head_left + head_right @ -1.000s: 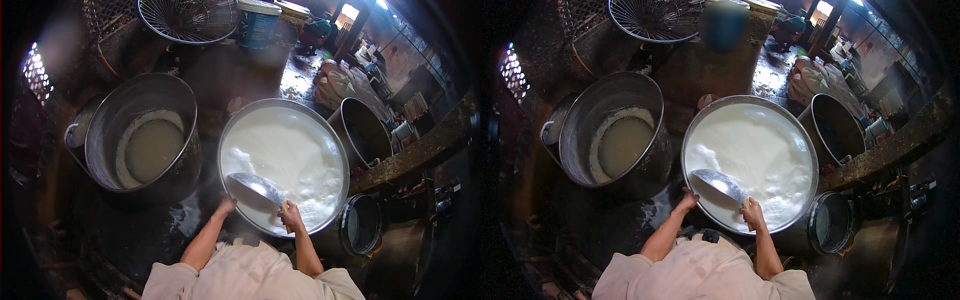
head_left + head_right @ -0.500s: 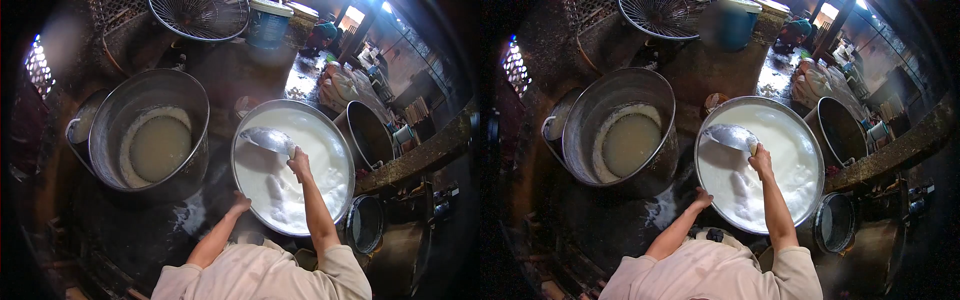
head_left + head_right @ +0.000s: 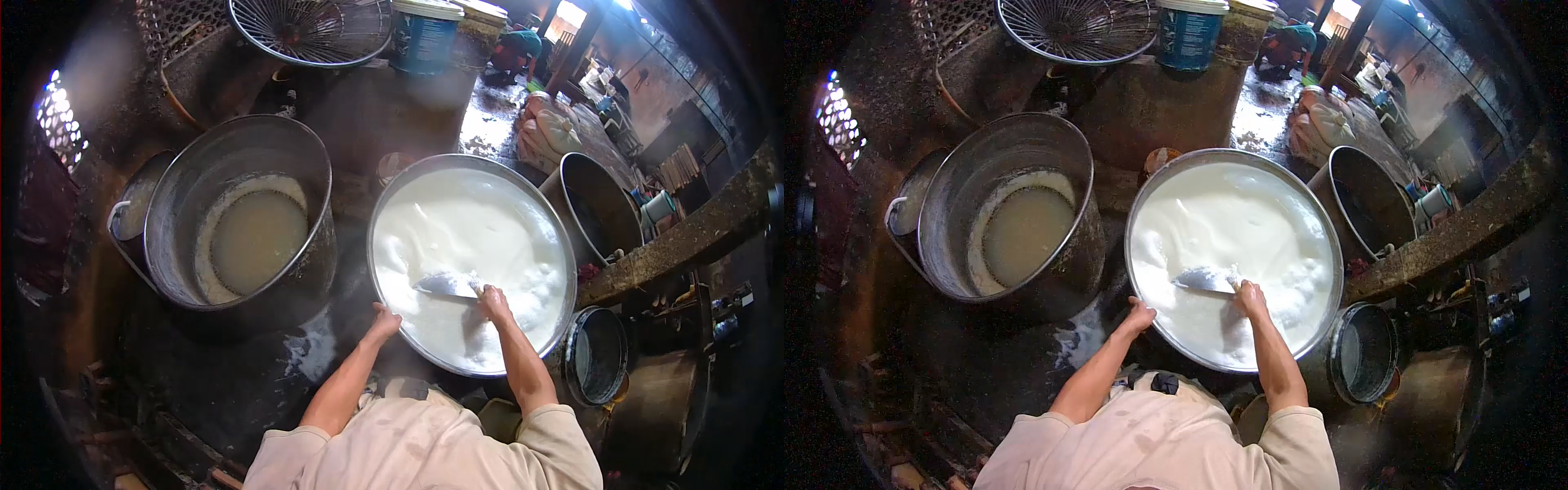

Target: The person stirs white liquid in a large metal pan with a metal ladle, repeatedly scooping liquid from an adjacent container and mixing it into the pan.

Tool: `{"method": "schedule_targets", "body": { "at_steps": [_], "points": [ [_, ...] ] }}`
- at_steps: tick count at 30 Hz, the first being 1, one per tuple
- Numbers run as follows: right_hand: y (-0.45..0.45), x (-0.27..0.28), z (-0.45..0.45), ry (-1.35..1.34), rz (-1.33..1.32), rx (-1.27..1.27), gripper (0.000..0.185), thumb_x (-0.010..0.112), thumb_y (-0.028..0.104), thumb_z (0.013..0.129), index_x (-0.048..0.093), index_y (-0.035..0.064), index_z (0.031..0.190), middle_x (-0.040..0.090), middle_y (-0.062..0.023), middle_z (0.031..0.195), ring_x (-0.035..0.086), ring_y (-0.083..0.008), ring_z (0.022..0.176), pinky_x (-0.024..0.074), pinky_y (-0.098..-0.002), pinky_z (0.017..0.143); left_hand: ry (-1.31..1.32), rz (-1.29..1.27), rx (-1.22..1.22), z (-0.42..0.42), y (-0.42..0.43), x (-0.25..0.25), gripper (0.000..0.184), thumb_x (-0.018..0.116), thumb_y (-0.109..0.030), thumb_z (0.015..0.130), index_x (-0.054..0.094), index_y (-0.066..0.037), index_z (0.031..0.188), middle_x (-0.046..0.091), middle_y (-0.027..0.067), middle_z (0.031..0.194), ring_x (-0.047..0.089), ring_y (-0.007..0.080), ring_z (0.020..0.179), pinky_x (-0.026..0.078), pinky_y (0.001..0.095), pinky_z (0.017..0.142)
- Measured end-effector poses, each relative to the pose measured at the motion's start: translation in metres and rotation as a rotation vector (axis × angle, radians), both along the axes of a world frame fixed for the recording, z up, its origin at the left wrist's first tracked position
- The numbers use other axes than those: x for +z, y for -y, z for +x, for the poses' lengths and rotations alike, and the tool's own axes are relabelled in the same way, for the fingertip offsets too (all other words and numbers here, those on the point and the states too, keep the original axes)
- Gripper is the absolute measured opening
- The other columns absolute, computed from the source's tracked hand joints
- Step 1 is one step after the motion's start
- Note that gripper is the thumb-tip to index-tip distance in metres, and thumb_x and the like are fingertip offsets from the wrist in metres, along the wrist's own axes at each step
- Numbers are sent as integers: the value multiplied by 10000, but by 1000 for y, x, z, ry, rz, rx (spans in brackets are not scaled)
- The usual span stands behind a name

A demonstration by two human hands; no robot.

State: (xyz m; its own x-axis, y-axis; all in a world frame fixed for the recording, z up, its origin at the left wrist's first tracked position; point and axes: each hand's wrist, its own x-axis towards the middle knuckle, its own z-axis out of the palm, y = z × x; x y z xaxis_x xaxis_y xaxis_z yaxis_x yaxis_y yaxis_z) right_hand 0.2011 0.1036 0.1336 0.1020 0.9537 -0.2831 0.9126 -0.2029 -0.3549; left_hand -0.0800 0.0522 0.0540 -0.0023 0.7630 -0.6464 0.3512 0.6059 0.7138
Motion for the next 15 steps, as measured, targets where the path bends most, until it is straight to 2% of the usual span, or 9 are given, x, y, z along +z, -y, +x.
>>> {"method": "schedule_targets", "body": {
  "at_steps": [1, 2, 5, 6, 9, 10, 11, 13, 15],
  "points": [
    [7, 0, 6, -21, 31, -5, 207, 582, 147, 738, 577, -21, 859, 613, -242, 848, 605, -396, 803, 495, -456, 697, -2, -1, -6, 1, 1, -3, 852, 502, -198, 770, -45, 228, 1265, 374, 433, 1188, 424, 442, 1160, 346, 385, 992],
    [17, 1, 14, -26, -67, -69, 198, 555, 147, 759, 578, -24, 857, 612, -249, 863, 603, -399, 817, 493, -455, 702, -35, 29, -2, 1, 1, -6, 849, 502, -188, 769, -44, 224, 1272, 350, 433, 1208, 408, 440, 1174, 342, 381, 995],
    [42, 1, 37, -57, -128, -149, 197, 538, 138, 765, 577, -28, 863, 612, -260, 834, 615, -396, 772, 499, -454, 665, -94, 86, 18, 5, 3, -13, 836, 494, -167, 765, -38, 218, 1283, 282, 422, 1273, 367, 421, 1218, 327, 361, 1008],
    [52, -4, 49, -22, -25, -76, 200, 537, 134, 761, 573, -36, 860, 611, -267, 784, 627, -379, 686, 505, -449, 596, -29, 74, 56, 4, 3, -13, 835, 493, -161, 762, -39, 222, 1280, 255, 418, 1294, 346, 416, 1234, 309, 352, 1021],
    [76, -20, 92, 10, -37, -49, 205, 541, 136, 752, 567, -40, 853, 609, -265, 769, 625, -381, 683, 506, -450, 622, 39, 66, 87, 5, 2, -19, 832, 493, -133, 757, -47, 223, 1280, 205, 402, 1333, 278, 392, 1282, 248, 325, 1054],
    [84, 12, 90, -64, -160, -139, 209, 555, 121, 707, 565, -33, 848, 610, -257, 786, 614, -396, 751, 491, -458, 691, -58, 88, 116, 7, 0, -32, 855, 505, -127, 756, -83, 192, 1289, 285, 354, 1309, 349, 350, 1235, 291, 320, 1022],
    [91, 18, 100, -65, -160, -140, 209, 555, 121, 707, 565, -33, 848, 610, -257, 786, 614, -396, 751, 491, -458, 691, -153, 109, 146, 9, -2, -45, 882, 517, -120, 754, -119, 161, 1298, 365, 306, 1285, 420, 308, 1188, 333, 315, 989],
    [104, 27, 128, 50, -47, 16, 240, 556, 85, 649, 568, -24, 863, 607, -257, 803, 599, -405, 817, 466, -457, 732, -114, 144, 180, 11, 3, -32, 849, 512, -108, 746, -70, 167, 1299, 380, 307, 1264, 420, 309, 1185, 325, 312, 993],
    [108, 52, 147, 50, -65, 14, 257, 553, 72, 632, 571, -21, 870, 605, -257, 807, 599, -402, 823, 461, -453, 723, -100, 138, 221, 13, 3, -25, 755, 506, -88, 737, 40, 174, 1272, 389, 304, 1248, 418, 310, 1186, 322, 315, 992]
  ]
}}
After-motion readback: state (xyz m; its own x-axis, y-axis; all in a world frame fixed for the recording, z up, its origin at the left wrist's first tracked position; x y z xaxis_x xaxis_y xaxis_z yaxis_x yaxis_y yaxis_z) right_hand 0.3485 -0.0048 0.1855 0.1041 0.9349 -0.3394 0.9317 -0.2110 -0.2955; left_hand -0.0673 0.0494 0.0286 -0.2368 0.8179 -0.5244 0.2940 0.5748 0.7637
